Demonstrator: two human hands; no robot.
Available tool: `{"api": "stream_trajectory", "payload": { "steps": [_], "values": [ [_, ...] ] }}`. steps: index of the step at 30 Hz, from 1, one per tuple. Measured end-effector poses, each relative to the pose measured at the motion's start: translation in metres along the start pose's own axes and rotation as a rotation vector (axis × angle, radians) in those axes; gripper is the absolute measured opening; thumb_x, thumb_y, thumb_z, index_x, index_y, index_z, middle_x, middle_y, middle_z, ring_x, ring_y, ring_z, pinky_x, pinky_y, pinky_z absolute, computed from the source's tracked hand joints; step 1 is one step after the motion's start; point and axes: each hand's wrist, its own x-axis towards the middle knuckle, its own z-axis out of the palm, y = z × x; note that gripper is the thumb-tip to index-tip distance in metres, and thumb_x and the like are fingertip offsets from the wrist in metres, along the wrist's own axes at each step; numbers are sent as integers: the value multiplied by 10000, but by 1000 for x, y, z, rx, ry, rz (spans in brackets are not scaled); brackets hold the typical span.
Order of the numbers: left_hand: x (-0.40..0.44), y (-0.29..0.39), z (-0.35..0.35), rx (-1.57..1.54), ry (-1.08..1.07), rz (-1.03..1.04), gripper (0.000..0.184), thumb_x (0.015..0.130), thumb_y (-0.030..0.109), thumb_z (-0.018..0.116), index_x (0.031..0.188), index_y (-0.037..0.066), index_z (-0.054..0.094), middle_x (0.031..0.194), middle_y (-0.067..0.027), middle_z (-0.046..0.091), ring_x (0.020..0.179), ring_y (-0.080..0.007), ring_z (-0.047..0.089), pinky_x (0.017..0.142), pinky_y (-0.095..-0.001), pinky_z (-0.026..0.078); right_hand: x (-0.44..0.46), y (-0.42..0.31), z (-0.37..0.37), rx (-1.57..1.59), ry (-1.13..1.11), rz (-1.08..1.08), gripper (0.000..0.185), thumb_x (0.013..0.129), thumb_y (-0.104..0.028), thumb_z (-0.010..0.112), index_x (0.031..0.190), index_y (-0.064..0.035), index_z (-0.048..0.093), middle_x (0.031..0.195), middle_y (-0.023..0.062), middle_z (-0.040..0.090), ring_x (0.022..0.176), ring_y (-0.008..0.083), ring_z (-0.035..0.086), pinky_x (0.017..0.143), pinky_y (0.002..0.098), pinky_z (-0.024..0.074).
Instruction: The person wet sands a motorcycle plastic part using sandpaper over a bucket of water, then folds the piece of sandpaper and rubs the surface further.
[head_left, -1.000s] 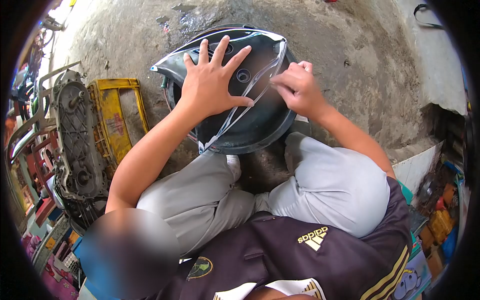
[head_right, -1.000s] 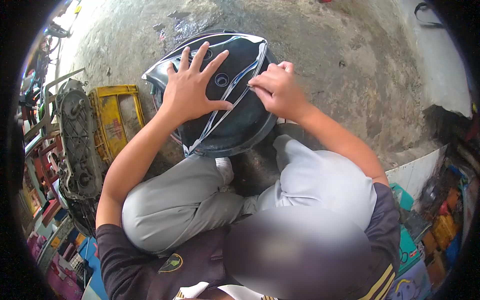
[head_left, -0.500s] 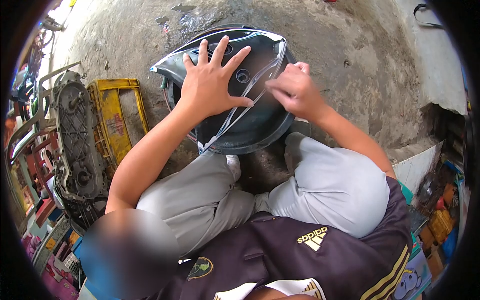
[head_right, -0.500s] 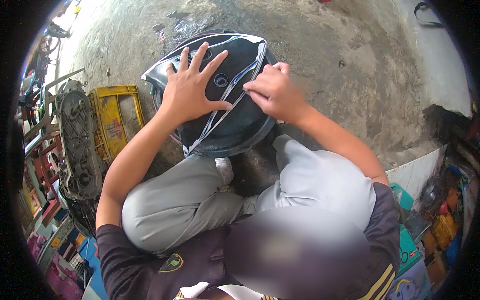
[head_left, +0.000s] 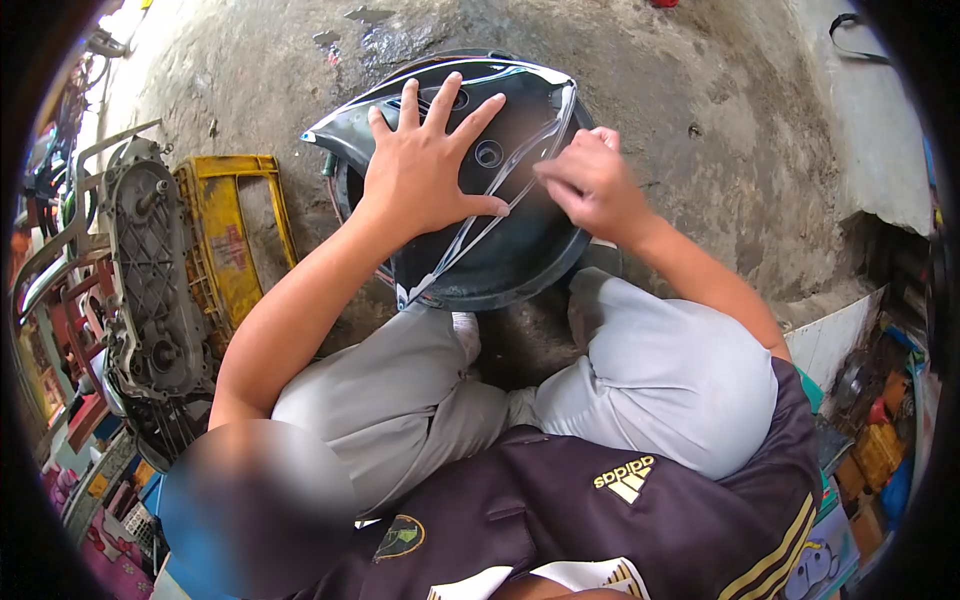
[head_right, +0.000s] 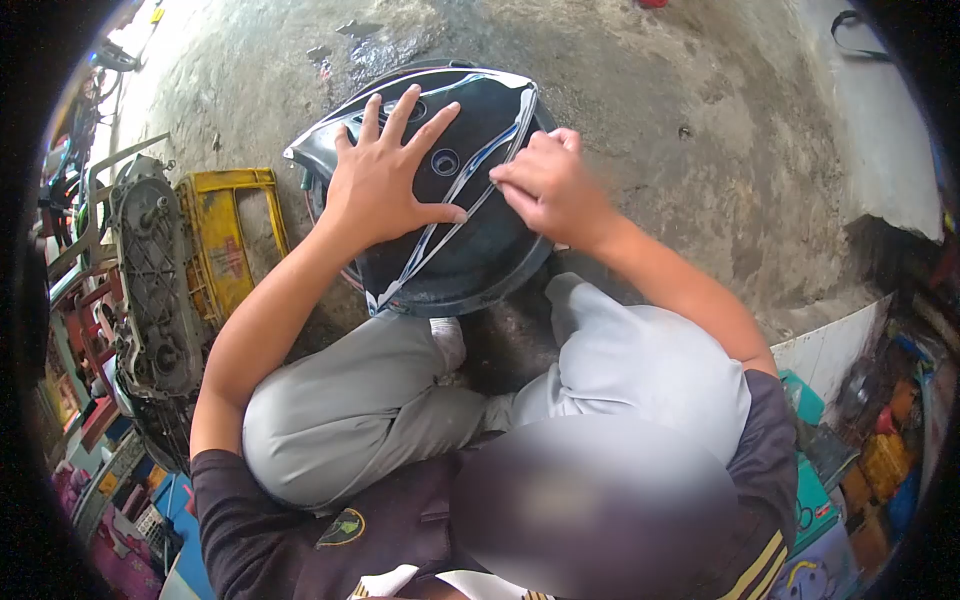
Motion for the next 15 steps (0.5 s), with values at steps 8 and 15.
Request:
{"api": "stream_trajectory", "payload": {
  "steps": [8,15],
  "values": [
    [0,0,-1,-3,-1,1,1246,651,813,838,1702,422,294,1757,-175,299,1559,-559,315,1136,-780,345,-1,3,4,34,-20,11,88,881,-114,779,967,-128,790,890,9,738,891,213,656,1000,413,410],
    [0,0,0,0,4,4,1238,658,810,837,1701,419,296,1757,-175,299,1557,-558,318,1124,-775,352,1,-3,1,-25,-29,-38,64,887,-127,783,950,-123,795,892,-6,759,854,195,652,999,415,398]
  ]
}}
